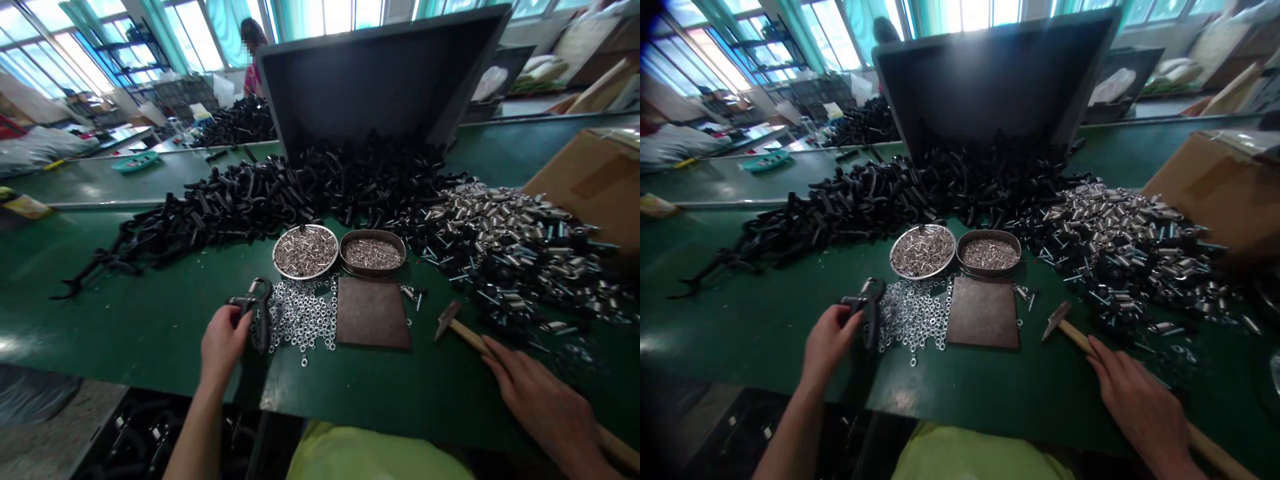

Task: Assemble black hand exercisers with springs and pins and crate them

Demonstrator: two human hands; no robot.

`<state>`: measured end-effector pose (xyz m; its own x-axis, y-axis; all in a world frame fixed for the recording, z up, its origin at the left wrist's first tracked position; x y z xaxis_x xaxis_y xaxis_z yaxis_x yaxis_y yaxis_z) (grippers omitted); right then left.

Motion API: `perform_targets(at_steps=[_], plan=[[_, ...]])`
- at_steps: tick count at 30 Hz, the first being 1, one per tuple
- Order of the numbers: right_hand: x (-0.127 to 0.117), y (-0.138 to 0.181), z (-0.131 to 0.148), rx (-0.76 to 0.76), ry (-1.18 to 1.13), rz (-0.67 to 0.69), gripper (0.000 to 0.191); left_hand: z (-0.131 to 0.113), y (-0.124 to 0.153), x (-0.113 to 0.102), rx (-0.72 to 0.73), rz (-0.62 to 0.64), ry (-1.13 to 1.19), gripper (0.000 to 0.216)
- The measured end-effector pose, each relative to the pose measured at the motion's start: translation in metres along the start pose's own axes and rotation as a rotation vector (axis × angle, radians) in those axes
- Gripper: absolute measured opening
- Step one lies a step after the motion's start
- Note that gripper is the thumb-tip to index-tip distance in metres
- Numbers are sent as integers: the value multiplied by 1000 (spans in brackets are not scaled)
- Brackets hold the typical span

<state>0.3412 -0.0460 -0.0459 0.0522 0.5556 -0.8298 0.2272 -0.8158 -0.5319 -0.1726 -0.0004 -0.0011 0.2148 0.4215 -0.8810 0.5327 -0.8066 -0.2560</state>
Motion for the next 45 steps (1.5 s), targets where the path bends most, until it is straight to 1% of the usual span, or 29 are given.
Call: perform_targets(at_steps=[2, 4, 5, 6, 7, 8, 9, 11, 12, 14, 16, 18, 21, 23, 26, 28, 30, 32, 33, 34, 35, 36, 37, 38, 39, 40, 41, 43, 45], plan=[[2, 0, -5, -33, -50, -20, 50, 49, -13, -14, -80, -27, -189, 36], [3, -11, -5, -30, -123, -59, 50, 89, -18, -22, -135, 26, -321, 43], [3, -22, -2, -18, -164, -76, 49, 102, -17, -25, -165, 65, -349, 45], [4, -35, 2, 2, -211, -87, 47, 111, -16, -26, -194, 94, -364, 48], [6, -52, 7, 23, -263, -92, 44, 114, -13, -27, -209, 83, -381, 51], [9, -72, 13, 41, -324, -89, 40, 112, -11, -27, -209, 34, -394, 53], [14, -94, 21, 57, -383, -89, 37, 106, -9, -25, -187, -40, -393, 54], [27, -146, 37, 58, -474, -86, 32, 81, -6, -20, -84, -207, -334, 54], [35, -173, 45, 45, -503, -85, 30, 65, -4, -16, -9, -260, -266, 53], [56, -228, 60, 59, -490, -54, 29, 29, -1, -5, 147, -293, -93, 49], [77, -276, 74, 61, -460, -38, 34, -8, 4, 7, 265, -267, 75, 44], [96, -313, 86, 47, -465, -29, 42, -41, 10, 17, 309, -217, 200, 38], [117, -344, 97, 36, -501, 0, 54, -82, 22, 28, 361, -115, 373, 25], [125, -354, 100, 43, -535, 21, 50, -101, 27, 34, 367, -28, 480, 20], [127, -364, 94, 104, -589, 15, 28, -118, 29, 41, 297, 115, 635, 17], [120, -367, 84, 177, -628, -10, 24, -125, 28, 47, 189, 228, 751, 18], [102, -361, 74, 246, -667, -33, 30, -134, 28, 51, 20, 369, 885, 22], [73, -339, 70, 280, -782, -43, 34, -146, 32, 53, -187, 536, 1039, 30], [56, -322, 73, 281, -920, -41, 33, -153, 36, 54, -293, 628, 1130, 35], [37, -300, 79, 245, -1064, -26, 29, -160, 40, 53, -397, 723, 1226, 39], [18, -276, 87, 163, -1162, 2, 25, -167, 45, 53, -497, 814, 1318, 43], [1, -251, 97, 37, -1219, 39, 20, -174, 51, 52, -584, 894, 1399, 45], [-13, -225, 108, -126, -1252, 76, 18, -179, 57, 50, -654, 963, 1463, 46], [-24, -200, 117, -314, -1238, 125, 26, -183, 62, 48, -701, 1013, 1507, 43], [-31, -179, 123, -415, -1189, 80, 31, -186, 67, 47, -729, 1034, 1536, 39], [-33, -161, 125, -457, -1132, 39, 33, -186, 71, 45, -741, 1026, 1556, 35], [-31, -147, 124, -442, -1060, 4, 35, -185, 75, 44, -745, 995, 1571, 31], [-16, -132, 112, -283, -878, -56, 34, -176, 79, 42, -754, 879, 1578, 28], [7, -129, 96, -117, -654, -60, 29, -160, 79, 41, -727, 710, 1538, 27]])
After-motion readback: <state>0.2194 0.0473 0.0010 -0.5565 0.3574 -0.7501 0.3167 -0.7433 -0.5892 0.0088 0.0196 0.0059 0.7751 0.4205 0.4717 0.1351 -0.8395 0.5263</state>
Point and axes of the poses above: each hand's wrist, its own y-axis away from the middle knuckle, its own x-axis out of the palm, z = x × y, the point moved 1 cm from there along -y, towards the middle knuckle, and after that the axes turned 14 degrees about -z, right-handed, at the moved point
